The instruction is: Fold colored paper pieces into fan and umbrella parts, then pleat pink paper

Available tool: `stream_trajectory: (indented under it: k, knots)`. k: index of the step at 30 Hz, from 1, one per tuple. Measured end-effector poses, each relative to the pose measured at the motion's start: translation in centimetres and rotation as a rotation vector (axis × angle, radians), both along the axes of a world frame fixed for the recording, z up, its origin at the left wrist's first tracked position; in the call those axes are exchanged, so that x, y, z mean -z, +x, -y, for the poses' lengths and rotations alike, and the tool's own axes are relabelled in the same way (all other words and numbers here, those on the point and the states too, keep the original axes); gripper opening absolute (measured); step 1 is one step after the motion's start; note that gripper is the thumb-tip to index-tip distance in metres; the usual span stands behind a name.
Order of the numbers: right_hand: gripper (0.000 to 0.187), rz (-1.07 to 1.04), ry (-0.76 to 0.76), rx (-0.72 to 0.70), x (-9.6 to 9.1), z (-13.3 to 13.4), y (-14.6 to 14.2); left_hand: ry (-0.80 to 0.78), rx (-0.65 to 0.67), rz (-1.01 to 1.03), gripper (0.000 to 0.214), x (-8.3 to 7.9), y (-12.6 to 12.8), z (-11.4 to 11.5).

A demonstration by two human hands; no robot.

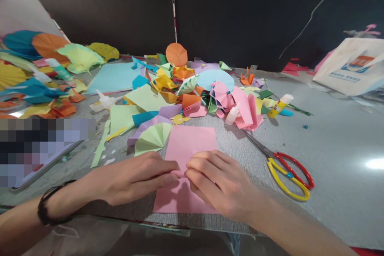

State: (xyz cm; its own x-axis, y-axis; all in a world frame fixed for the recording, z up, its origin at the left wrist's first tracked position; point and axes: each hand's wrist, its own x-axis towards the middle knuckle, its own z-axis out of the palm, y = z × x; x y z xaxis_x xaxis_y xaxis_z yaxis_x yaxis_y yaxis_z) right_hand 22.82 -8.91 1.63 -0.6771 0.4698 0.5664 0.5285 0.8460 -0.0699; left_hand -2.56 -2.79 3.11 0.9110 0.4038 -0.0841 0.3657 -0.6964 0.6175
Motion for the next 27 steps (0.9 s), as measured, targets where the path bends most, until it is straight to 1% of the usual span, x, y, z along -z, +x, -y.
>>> stream_trajectory:
  k: [4, 9, 12, 16, 19, 21, 23, 27]
  knots:
    - [0.008, 0.001, -0.004, 0.009, 0.2, 0.2, -0.1, -0.006, 0.003, -0.042, 0.043, -0.1, 0.4, -0.1]
    - [0.009, -0.025, -0.017, 0.030, 0.2, 0.2, -0.4, 0.011, -0.001, -0.040, 0.029, 0.0, 0.6, -0.1]
    - [0.010, -0.048, -0.049, 0.054, -0.1, 0.1, -0.6, 0.080, 0.016, -0.023, 0.026, 0.2, 0.7, -0.2]
    - [0.016, -0.143, -0.092, 0.078, 0.0, 0.0, -0.9, 0.262, 0.022, 0.016, 0.023, 1.3, 0.6, -0.2]
    - [0.017, -0.241, -0.164, 0.096, 0.7, -0.1, -1.1, 0.394, 0.021, 0.012, 0.017, 2.1, 0.5, -0.3]
    - [0.017, -0.315, -0.229, 0.118, 1.2, -0.1, -1.2, 0.465, 0.029, -0.047, 0.011, 2.2, 0.5, -0.2]
    - [0.015, -0.379, -0.309, 0.137, 1.5, 0.0, -1.4, 0.523, 0.033, -0.138, 0.007, 1.9, 0.8, 0.0]
    - [0.016, -0.473, -0.469, 0.212, 1.2, 0.3, -2.0, 0.580, 0.026, -0.282, 0.009, 1.0, 1.3, 0.5]
